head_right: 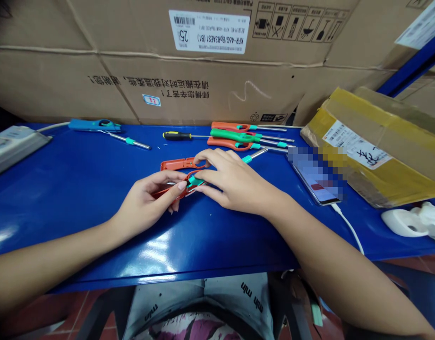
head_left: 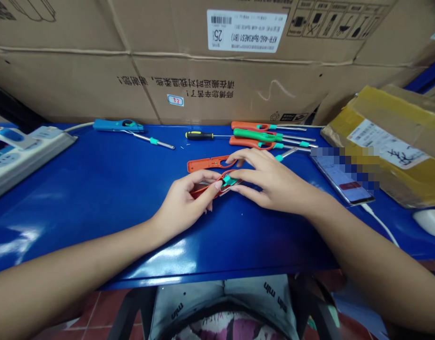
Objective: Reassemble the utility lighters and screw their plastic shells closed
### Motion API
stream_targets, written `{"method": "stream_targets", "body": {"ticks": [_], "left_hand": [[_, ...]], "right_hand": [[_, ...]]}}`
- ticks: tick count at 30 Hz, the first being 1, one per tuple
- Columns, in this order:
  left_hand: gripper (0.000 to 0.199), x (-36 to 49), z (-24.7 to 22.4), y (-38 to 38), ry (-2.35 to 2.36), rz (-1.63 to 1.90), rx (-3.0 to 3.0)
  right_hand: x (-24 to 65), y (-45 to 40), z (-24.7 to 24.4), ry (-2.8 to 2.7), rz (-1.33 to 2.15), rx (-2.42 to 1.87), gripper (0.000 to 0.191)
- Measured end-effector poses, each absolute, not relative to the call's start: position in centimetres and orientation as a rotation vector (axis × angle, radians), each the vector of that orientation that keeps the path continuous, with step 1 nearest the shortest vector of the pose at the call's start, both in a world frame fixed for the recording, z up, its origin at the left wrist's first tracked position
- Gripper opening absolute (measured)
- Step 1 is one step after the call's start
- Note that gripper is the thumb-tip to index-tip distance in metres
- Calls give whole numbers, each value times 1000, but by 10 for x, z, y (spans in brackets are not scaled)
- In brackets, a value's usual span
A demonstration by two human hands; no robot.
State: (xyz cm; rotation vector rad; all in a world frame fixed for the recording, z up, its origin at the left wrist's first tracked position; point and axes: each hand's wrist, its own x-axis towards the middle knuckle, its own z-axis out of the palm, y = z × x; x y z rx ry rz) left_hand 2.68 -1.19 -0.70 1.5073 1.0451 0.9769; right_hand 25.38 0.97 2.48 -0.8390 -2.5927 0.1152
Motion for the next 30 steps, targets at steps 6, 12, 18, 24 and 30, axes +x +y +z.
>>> {"method": "stream_targets", "body": {"ticks": [6, 12, 18, 24, 30], "left_hand": [[27, 25, -11, -13, 1020, 931, 1590], [29, 25, -11, -13, 996, 902, 1590], [27, 25, -12, -14, 976, 923, 1619], [34, 24, -14, -13, 958, 896, 1739], [35, 24, -15, -13, 948, 875, 1704]], "right_hand": [[251, 17, 13, -2478, 37, -778, 17], [254, 18, 12, -2463, -30, -738, 16], [249, 19, 10, -2354, 229, -757, 18], [248, 20, 8, -2324, 362, -724, 17], [253, 21, 10, -2360, 422, -725, 19]]}}
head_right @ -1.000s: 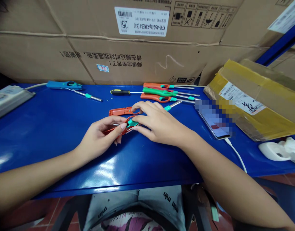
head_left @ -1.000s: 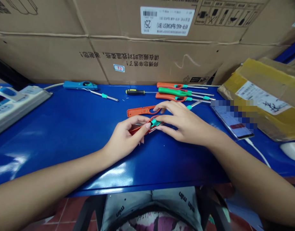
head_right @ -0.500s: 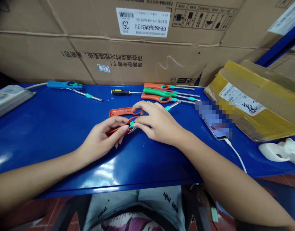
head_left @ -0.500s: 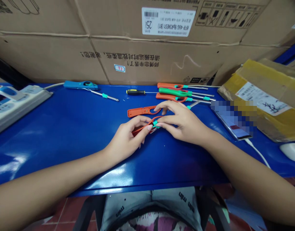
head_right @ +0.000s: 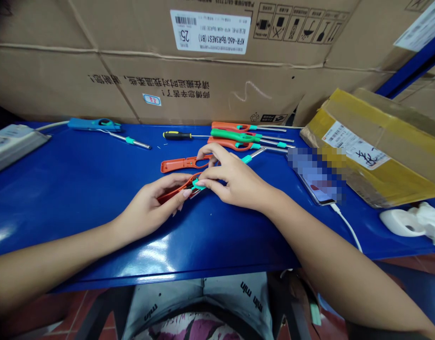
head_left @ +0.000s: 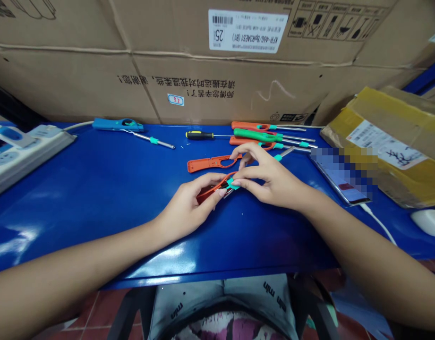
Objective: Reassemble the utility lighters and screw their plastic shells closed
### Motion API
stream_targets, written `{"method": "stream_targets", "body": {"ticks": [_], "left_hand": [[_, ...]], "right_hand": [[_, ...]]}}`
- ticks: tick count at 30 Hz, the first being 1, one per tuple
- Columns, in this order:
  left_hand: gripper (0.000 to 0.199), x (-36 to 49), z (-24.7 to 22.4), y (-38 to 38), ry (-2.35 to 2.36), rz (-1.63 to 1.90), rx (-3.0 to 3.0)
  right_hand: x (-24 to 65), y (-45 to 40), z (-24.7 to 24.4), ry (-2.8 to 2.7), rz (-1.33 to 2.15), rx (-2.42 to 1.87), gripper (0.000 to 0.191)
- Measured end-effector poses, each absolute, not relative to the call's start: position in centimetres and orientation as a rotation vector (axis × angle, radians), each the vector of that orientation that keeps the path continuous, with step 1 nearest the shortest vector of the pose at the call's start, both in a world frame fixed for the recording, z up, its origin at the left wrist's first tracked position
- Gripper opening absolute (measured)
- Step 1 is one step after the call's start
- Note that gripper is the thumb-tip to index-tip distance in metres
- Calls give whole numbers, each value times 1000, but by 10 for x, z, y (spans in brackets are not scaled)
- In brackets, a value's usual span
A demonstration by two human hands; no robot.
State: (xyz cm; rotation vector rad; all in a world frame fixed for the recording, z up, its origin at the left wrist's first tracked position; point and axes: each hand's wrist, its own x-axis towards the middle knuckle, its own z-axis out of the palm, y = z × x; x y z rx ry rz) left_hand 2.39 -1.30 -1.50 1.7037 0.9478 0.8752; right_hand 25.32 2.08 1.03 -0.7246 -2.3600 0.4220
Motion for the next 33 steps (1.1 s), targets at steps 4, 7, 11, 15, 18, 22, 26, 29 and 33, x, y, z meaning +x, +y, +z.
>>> {"method": "stream_targets", "body": {"ticks": [4, 7, 11, 15, 18, 22, 26, 29, 33], "left_hand": [[36, 24, -14, -13, 902, 851, 1634], [36, 25, -13, -13, 862, 843, 1559], [33, 25, -11, -11, 825, 836, 1491], [33, 24, -6, -8, 807, 814, 1433], [37, 25, -3, -8, 836, 798, 1388], [38, 28, -5, -11, 899, 848, 1401], [36, 28, -9, -13, 924, 890, 1463], [32, 27, -11, -13, 918, 917, 1561], [26, 26, -11, -12, 905, 933, 1650]], "right_hand": [[255, 21, 11, -2356, 427, -720, 19], [254, 20, 11, -2374, 435, -734, 19], [252, 19, 10, -2383, 386, -767, 15], [249, 18, 9, -2413, 205, -791, 17], [248, 17, 7, -2443, 78, -777, 19], [248, 15, 10, -2400, 41, -794, 21], [251, 10, 23, -2382, 167, -824, 27], [255, 8, 29, -2442, 192, -954, 49], [258, 9, 28, -2606, 130, -1061, 46]]}}
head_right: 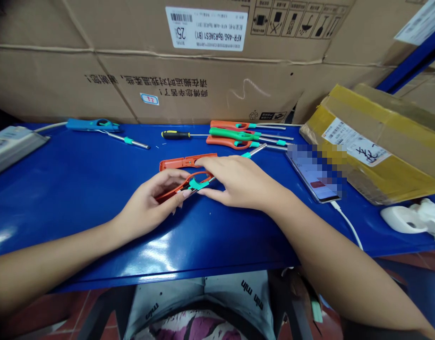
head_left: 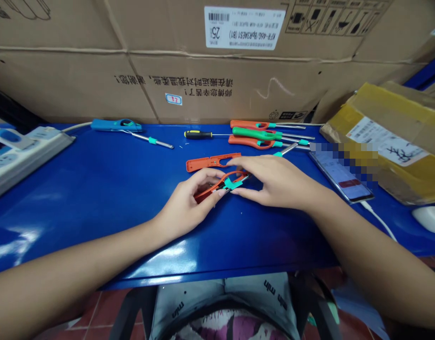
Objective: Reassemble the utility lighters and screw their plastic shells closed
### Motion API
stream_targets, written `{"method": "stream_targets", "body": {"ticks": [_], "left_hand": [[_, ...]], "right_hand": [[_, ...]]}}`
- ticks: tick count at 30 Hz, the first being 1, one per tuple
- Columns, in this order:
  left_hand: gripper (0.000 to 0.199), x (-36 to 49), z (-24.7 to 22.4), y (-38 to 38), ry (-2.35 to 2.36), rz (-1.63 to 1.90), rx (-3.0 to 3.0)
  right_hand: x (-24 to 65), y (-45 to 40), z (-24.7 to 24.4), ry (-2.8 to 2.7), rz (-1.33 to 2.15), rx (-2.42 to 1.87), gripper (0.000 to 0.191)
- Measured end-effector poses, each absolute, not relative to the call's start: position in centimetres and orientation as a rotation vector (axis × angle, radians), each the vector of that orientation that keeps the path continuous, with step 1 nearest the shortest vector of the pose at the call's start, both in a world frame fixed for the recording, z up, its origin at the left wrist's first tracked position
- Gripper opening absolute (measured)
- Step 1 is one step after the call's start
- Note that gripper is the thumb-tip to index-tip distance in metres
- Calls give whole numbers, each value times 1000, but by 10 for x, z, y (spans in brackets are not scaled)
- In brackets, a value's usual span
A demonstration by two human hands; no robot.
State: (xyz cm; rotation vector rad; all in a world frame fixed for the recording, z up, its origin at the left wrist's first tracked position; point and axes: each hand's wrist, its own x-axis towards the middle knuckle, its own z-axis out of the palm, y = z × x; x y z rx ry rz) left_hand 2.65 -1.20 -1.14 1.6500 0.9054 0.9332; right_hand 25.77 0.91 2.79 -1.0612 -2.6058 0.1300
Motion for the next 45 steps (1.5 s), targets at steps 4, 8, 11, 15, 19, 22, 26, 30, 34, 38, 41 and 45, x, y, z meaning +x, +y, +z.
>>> {"method": "stream_targets", "body": {"ticks": [4, 8, 11, 15, 19, 22, 26, 30, 34, 38, 41, 45], "left_hand": [[24, 26, -11, -13, 895, 928, 1677], [24, 25, -11, -13, 885, 929, 1701], [24, 25, -11, -14, 875, 938, 1708], [26, 24, -13, -13, 874, 919, 1716], [27, 24, -12, -11, 870, 873, 1710], [32, 23, -8, -9, 850, 805, 1703], [36, 22, -4, -6, 822, 719, 1661], [30, 22, -3, -5, 800, 725, 1623], [26, 22, -1, -5, 808, 736, 1609], [27, 22, 0, -5, 825, 722, 1591], [25, 22, 0, -4, 815, 724, 1590], [27, 22, -5, -4, 802, 768, 1553]], "right_hand": [[259, 11, 26, -2661, 161, -1000, 34], [261, 10, 28, -2654, 202, -967, 33], [262, 11, 28, -2663, 179, -969, 30], [262, 13, 27, -2676, 185, -976, 29], [262, 15, 24, -2683, 174, -963, 29], [262, 15, 23, -2680, 164, -947, 29], [263, 15, 23, -2672, 158, -917, 28], [262, 15, 23, -2671, 166, -887, 30], [262, 15, 24, -2674, 161, -872, 29], [263, 15, 24, -2686, 160, -866, 29], [263, 13, 24, -2681, 170, -867, 32], [258, 10, 24, -2599, 276, -859, 41]]}}
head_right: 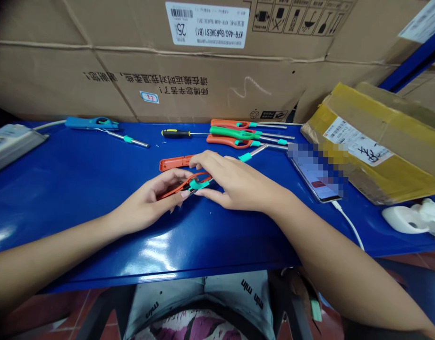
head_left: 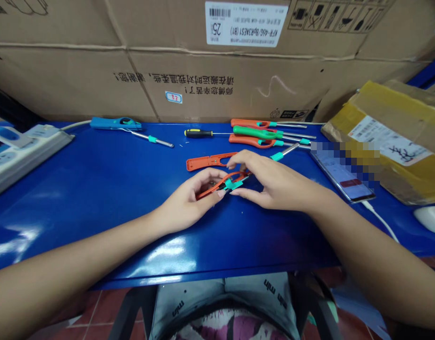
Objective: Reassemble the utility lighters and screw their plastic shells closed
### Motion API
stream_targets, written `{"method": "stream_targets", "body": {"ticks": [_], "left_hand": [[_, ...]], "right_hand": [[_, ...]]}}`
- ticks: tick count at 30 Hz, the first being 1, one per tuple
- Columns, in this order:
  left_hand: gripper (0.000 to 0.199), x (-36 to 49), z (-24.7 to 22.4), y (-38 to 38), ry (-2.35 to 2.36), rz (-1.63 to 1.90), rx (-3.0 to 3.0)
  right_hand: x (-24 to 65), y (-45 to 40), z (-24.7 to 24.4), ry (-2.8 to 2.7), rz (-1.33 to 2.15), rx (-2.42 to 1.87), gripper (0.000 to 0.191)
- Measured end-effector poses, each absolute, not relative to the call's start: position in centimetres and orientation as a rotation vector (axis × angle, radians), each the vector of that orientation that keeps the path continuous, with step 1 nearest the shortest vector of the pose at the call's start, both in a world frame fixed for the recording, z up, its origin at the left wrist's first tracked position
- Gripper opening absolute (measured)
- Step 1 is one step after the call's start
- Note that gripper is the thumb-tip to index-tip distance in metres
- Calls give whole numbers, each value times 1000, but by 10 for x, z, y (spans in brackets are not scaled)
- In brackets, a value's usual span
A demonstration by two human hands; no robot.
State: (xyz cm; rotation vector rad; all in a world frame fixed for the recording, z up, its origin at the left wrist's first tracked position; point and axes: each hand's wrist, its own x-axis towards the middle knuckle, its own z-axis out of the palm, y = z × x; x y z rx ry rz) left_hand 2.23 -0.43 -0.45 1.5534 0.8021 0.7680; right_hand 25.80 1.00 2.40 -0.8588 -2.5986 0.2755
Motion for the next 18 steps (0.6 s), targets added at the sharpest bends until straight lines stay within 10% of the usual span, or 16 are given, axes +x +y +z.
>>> {"method": "stream_targets", "body": {"ticks": [8, 18], "left_hand": [[31, 24, -7, -5, 838, 800, 1448], [28, 24, -9, -4, 809, 837, 1396]], "right_hand": [[251, 10, 24, -2450, 279, -823, 10], [245, 11, 11, -2429, 127, -821, 15]]}}
